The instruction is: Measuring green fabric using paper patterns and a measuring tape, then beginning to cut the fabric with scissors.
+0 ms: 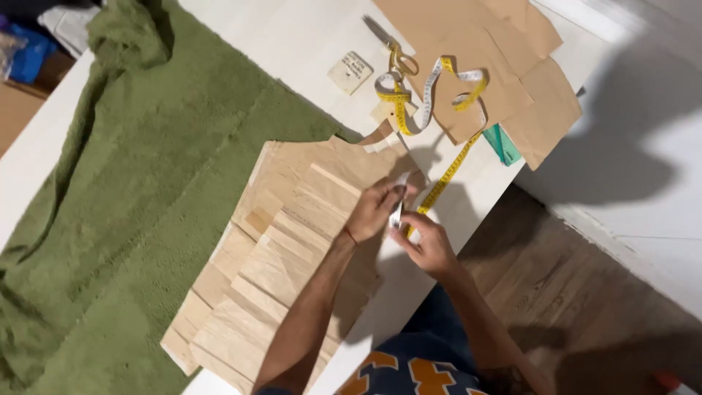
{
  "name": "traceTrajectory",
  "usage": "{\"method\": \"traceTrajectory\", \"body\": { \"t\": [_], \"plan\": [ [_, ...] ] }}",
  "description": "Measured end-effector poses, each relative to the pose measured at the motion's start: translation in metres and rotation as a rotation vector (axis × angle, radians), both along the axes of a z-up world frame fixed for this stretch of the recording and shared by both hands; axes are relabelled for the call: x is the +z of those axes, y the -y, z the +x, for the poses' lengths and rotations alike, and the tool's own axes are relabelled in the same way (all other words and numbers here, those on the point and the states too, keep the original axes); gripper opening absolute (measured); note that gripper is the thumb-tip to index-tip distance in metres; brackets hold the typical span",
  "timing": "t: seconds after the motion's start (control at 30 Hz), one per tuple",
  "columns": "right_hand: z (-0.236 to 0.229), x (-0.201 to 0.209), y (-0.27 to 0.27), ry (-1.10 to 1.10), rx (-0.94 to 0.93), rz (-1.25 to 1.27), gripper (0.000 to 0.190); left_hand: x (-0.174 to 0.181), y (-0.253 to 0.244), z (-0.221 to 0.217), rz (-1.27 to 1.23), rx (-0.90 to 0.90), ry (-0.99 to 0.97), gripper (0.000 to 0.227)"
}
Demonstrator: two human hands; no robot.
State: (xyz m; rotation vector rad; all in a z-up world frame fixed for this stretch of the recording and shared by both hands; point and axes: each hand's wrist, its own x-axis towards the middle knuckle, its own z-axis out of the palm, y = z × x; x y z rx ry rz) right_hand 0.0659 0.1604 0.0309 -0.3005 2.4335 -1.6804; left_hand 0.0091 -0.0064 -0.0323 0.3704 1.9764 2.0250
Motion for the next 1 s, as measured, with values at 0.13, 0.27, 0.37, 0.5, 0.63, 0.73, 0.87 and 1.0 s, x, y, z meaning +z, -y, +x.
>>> {"method": "traceTrajectory", "body": {
  "t": [0.13,0.27,0.37,0.5,0.63,0.73,0.87,1.0],
  "plan": [
    [0.017,-0.033,-0.010,-0.023,0.082,0.167,0.017,-0.034,-0.003,-0.002,-0.212,-0.008,-0.107,0.026],
    [0.032,-0.040,-0.005,-0.244,0.022,0.273,0.048,-0.006,-0.007,-0.010,-0.401,0.065,-0.148,0.030],
    [0.046,-0.047,-0.001,-0.002,-0.023,0.304,0.060,0.015,-0.013,-0.022,-0.477,0.035,-0.115,0.034],
    [0.056,-0.064,-0.004,-0.362,0.093,0.348,0.043,-0.007,-0.013,-0.036,-0.546,-0.054,-0.399,0.015],
    [0.053,-0.064,0.003,-0.273,0.120,0.342,0.037,-0.005,-0.014,-0.046,-0.582,-0.136,-0.278,0.011],
    [0.052,-0.064,0.010,-0.305,0.092,0.342,0.033,-0.005,-0.014,-0.047,-0.672,-0.116,-0.504,0.012],
    [0.048,-0.066,0.018,-0.180,0.062,0.277,0.029,-0.015,-0.011,-0.054,-0.596,-0.199,-0.588,0.016],
    [0.042,-0.056,0.024,0.003,0.028,0.169,0.030,-0.018,-0.007,-0.056,-0.599,-0.269,-0.598,0.030]
  ]
}}
